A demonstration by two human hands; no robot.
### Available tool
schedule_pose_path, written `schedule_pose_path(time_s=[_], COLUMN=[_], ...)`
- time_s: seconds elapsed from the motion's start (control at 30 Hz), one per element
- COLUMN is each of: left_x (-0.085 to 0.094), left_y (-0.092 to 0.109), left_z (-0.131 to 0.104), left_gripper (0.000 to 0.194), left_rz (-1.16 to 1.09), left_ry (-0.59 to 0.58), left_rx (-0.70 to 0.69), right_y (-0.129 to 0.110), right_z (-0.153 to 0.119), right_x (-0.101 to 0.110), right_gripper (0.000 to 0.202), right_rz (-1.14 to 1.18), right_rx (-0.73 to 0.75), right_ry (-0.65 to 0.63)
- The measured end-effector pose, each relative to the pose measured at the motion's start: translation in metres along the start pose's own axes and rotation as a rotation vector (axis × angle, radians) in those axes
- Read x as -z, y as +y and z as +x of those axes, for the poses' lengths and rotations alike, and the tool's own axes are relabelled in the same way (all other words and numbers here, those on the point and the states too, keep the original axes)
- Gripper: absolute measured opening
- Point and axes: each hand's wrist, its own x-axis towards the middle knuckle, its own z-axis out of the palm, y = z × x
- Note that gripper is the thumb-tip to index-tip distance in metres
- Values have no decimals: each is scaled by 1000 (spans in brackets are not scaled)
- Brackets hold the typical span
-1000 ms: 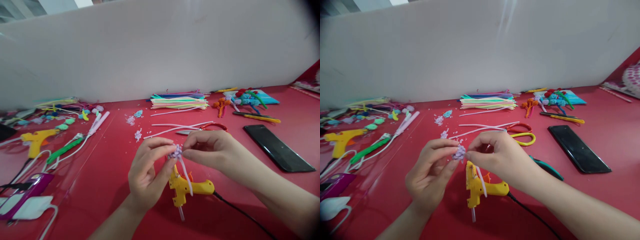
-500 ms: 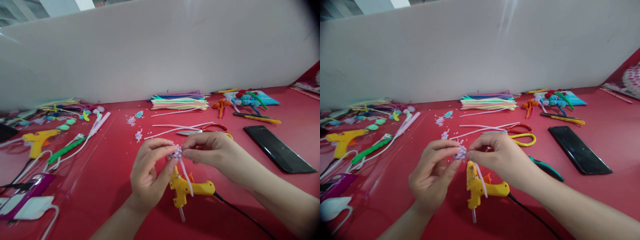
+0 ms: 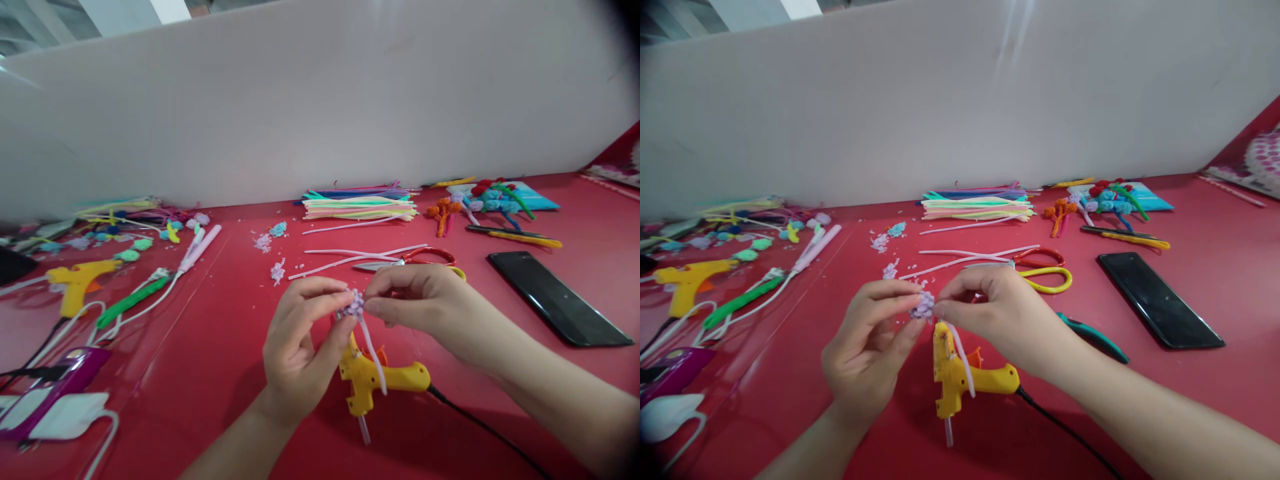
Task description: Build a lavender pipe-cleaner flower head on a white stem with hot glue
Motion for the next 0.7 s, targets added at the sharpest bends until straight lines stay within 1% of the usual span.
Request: schedule_pose_path(time_s=[0.3,0.53,0.7], left_x=[-1,-1,-1], left_y=[3,2,0], left_z=[2,0,0], left_gripper=[30,29,30], left_rz=[27,28,-9], left_ry=[18,21,10], left_rx=[19,33,42], right_y=[-1,-1,-1], right_z=[0,-1,-1], right_x=[0,1,1], right_gripper=[13,13,14], right_rz=[2,1,5], right_rx=[-11,-18,-28], right_ry=[-7,-12,-26])
